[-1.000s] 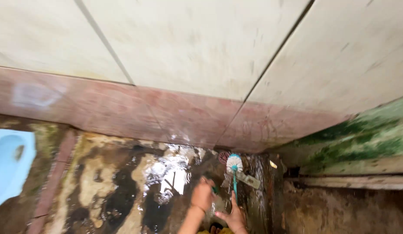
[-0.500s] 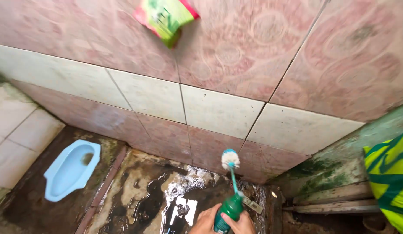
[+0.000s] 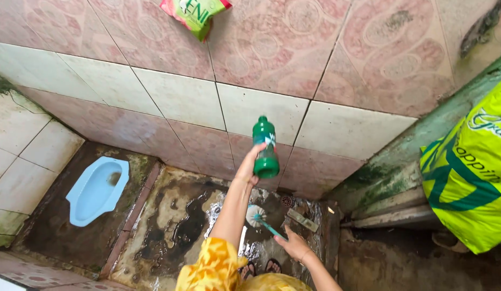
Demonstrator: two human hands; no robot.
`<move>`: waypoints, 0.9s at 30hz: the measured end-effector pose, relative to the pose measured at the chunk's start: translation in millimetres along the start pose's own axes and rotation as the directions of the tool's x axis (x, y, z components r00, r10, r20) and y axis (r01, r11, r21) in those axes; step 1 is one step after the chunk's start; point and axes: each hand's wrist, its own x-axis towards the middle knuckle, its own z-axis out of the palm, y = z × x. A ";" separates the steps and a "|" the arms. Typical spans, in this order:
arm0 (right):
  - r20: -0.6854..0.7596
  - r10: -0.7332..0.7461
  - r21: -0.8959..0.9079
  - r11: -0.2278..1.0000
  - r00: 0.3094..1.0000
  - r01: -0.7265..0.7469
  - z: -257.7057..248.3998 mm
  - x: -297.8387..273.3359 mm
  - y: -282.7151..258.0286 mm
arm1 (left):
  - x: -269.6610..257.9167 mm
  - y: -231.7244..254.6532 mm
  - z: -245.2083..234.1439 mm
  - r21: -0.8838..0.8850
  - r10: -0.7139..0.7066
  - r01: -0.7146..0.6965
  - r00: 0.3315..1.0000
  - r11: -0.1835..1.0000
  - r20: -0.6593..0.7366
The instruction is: Cleaning the floor and wall tiles of a bathroom with a brush and cleaning liquid.
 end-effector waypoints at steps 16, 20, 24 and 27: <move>-0.511 -0.430 -0.515 0.847 0.745 0.136 -208.4 -94.9 -66.1 | -53.2 50.0 -45.7 -0.227 0.036 -0.057 0.995 0.972 -0.095; -0.571 -0.359 -0.574 0.817 0.739 -0.047 -269.6 -88.3 -110.4 | -48.7 50.6 -59.4 -0.152 0.107 -0.127 0.985 0.980 -0.132; -0.455 -0.590 -0.770 0.637 0.667 0.038 -260.3 -3.0 -163.1 | -40.2 40.8 -37.5 -0.203 0.158 -0.161 0.987 0.966 -0.032; -0.334 -0.594 -0.827 0.557 0.732 0.075 -228.8 37.4 -210.6 | -39.6 40.9 -2.9 -0.244 0.175 -0.167 0.985 0.955 0.011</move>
